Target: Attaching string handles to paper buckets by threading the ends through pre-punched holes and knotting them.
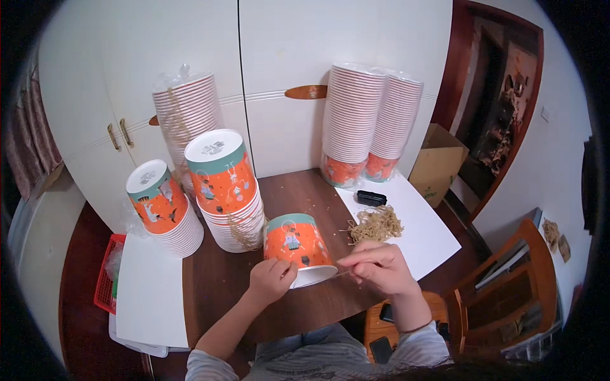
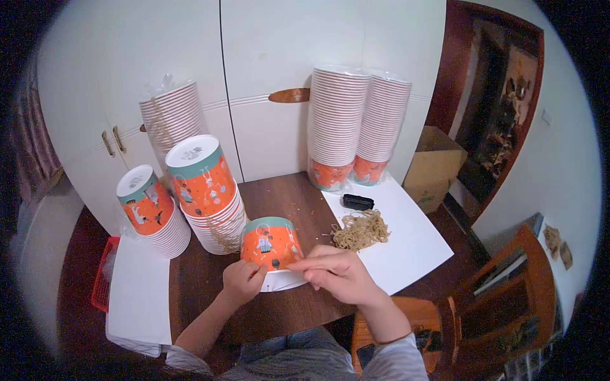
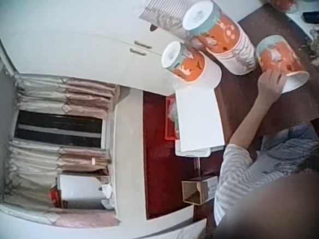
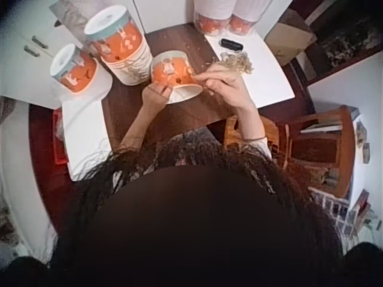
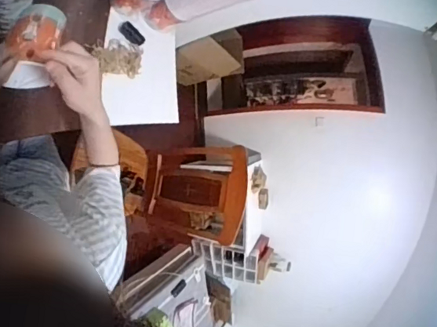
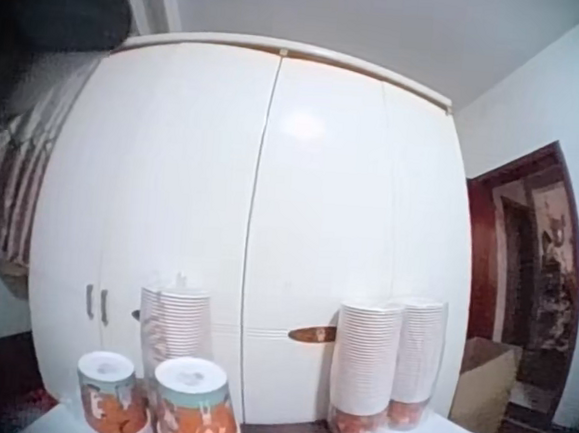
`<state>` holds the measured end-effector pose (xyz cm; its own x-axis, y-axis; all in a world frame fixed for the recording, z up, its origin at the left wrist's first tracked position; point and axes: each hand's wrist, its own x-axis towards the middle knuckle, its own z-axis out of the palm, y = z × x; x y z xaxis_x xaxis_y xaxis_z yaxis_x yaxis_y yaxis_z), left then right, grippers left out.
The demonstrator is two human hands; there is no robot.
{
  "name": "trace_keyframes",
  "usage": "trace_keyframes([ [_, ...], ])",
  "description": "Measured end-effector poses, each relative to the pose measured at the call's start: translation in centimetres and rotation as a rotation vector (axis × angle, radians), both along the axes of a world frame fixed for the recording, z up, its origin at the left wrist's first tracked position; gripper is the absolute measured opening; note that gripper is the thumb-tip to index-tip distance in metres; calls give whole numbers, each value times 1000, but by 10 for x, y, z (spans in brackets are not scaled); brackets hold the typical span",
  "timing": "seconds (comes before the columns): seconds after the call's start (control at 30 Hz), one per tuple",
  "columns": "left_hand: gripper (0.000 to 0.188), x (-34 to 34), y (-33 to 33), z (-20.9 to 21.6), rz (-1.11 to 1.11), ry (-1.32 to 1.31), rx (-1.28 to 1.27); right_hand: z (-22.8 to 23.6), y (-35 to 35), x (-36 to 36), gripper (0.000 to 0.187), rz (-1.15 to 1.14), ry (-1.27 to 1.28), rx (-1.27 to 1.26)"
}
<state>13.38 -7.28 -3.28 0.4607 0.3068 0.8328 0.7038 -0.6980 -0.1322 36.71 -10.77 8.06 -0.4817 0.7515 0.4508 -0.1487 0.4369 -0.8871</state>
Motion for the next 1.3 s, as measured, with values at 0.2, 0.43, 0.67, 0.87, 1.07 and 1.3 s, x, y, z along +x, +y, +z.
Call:
trace_keyframes([
  [0.2, 16, 6, -5, -9, -9, -45, 29, 4, 12, -16, 21, -343, -527, 489],
  [0.43, 15, 11, -10, -17, -45, -69, 46, -13, 13, -19, 26, -505, -938, 684],
  [0.67, 15, 12, -11, -19, -57, -63, 42, -14, 13, -18, 18, -460, -899, 613],
  [0.87, 15, 13, -11, -19, -60, -79, 41, -21, 17, -12, 17, -410, -950, 514],
  [1.07, 14, 14, -11, -18, -65, -93, 40, -25, 16, -9, 15, -399, -922, 479],
  [1.3, 12, 14, -11, -16, -61, -98, 39, -29, 19, -8, 9, -391, -805, 455],
])
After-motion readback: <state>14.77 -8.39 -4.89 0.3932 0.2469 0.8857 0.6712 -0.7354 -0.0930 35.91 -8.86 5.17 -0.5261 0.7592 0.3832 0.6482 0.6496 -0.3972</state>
